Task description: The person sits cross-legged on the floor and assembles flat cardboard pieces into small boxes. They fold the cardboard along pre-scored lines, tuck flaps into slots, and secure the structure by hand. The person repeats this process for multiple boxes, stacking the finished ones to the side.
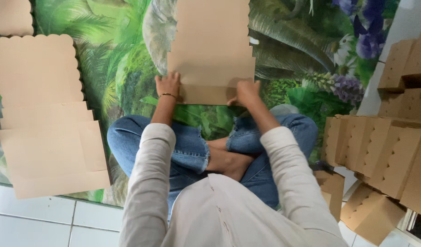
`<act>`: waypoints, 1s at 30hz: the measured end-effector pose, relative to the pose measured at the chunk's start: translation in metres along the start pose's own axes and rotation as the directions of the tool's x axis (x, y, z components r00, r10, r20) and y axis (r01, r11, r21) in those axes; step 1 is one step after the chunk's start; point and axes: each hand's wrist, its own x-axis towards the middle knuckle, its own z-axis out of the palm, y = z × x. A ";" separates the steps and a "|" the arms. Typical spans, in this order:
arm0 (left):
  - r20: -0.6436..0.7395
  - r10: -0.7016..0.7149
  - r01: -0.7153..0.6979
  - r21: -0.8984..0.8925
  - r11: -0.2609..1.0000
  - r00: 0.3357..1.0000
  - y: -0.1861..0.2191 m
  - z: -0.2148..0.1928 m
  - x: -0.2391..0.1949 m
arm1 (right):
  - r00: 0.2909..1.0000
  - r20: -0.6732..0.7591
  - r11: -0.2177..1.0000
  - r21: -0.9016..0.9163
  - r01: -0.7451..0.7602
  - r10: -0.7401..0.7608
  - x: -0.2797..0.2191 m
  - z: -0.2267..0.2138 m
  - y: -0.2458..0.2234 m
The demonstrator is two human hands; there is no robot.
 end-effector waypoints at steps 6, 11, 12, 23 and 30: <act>0.037 0.031 -0.032 0.034 0.999 0.999 0.001 -0.049 -0.026 | 0.999 -0.031 0.991 0.133 -0.003 0.007 -0.030 0.004 0.058; -0.002 0.223 -0.222 0.099 0.970 0.975 0.000 0.061 0.006 | 0.983 -0.168 0.992 0.091 0.093 -0.077 -0.051 0.003 0.038; 0.024 0.247 -0.248 0.055 0.967 0.969 -0.003 0.106 0.017 | 0.960 -0.212 0.965 0.149 0.217 -0.184 -0.071 -0.012 0.023; 0.419 0.477 -0.230 -0.515 0.825 0.773 0.035 -0.080 0.007 | 0.770 -0.361 0.849 -0.183 0.496 -0.527 -0.087 0.084 0.029; 0.401 0.544 0.069 -0.846 0.529 0.737 0.026 -0.138 -0.027 | 0.793 -0.353 0.835 0.054 0.548 -0.497 -0.131 -0.045 0.036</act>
